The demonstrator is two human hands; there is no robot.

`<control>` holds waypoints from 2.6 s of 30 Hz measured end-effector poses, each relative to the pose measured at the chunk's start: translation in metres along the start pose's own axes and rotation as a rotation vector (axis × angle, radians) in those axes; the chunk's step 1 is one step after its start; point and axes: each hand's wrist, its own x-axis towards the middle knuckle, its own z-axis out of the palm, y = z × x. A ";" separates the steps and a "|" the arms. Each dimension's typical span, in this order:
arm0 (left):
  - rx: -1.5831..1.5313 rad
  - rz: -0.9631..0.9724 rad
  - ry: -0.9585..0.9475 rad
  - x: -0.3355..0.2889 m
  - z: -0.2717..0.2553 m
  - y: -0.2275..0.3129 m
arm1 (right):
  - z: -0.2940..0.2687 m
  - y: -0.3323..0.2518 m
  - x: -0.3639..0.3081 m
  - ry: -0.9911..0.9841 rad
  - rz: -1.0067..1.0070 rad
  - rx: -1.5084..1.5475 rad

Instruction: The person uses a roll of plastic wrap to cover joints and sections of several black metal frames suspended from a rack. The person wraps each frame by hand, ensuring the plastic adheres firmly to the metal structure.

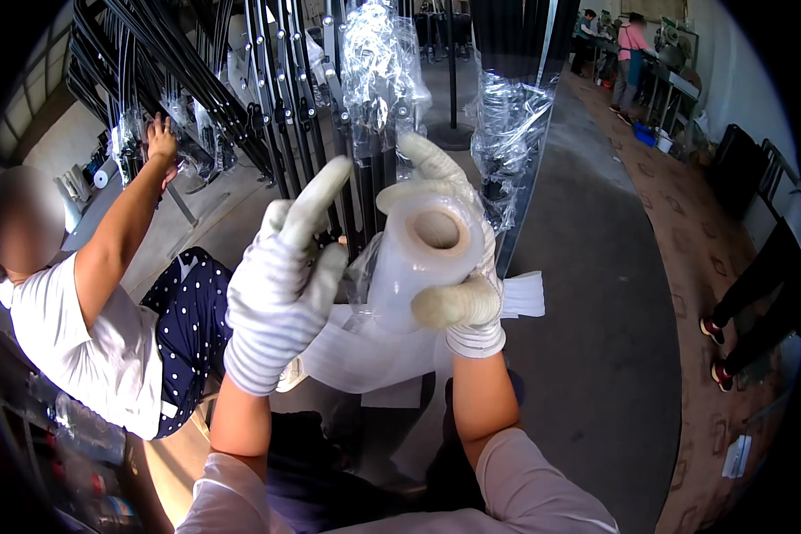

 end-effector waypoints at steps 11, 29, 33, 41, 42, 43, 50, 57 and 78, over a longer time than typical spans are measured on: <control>0.096 0.076 0.179 0.017 0.042 -0.003 | -0.020 0.025 -0.025 0.078 0.272 0.536; -0.241 -0.019 0.720 0.056 0.031 0.012 | -0.015 0.021 -0.034 -0.253 0.416 0.798; -0.362 -0.034 0.694 0.051 0.026 0.017 | -0.015 0.021 -0.036 -0.348 0.363 0.955; -0.264 0.045 0.636 0.052 0.030 0.015 | -0.006 0.016 -0.031 -0.177 0.345 0.880; -0.269 0.045 0.635 0.052 0.029 0.014 | -0.006 0.016 -0.031 -0.169 0.346 0.874; -0.276 0.047 0.633 0.051 0.028 0.014 | -0.006 0.015 -0.030 -0.160 0.345 0.869; -0.359 0.024 0.680 0.050 0.031 0.019 | -0.004 0.010 -0.032 -0.095 0.312 0.817; -0.462 0.056 0.671 0.048 0.037 0.014 | 0.002 0.009 -0.031 -0.103 0.332 0.800; -0.929 -0.486 0.263 0.018 0.023 -0.025 | -0.011 0.022 -0.036 -0.144 0.211 0.887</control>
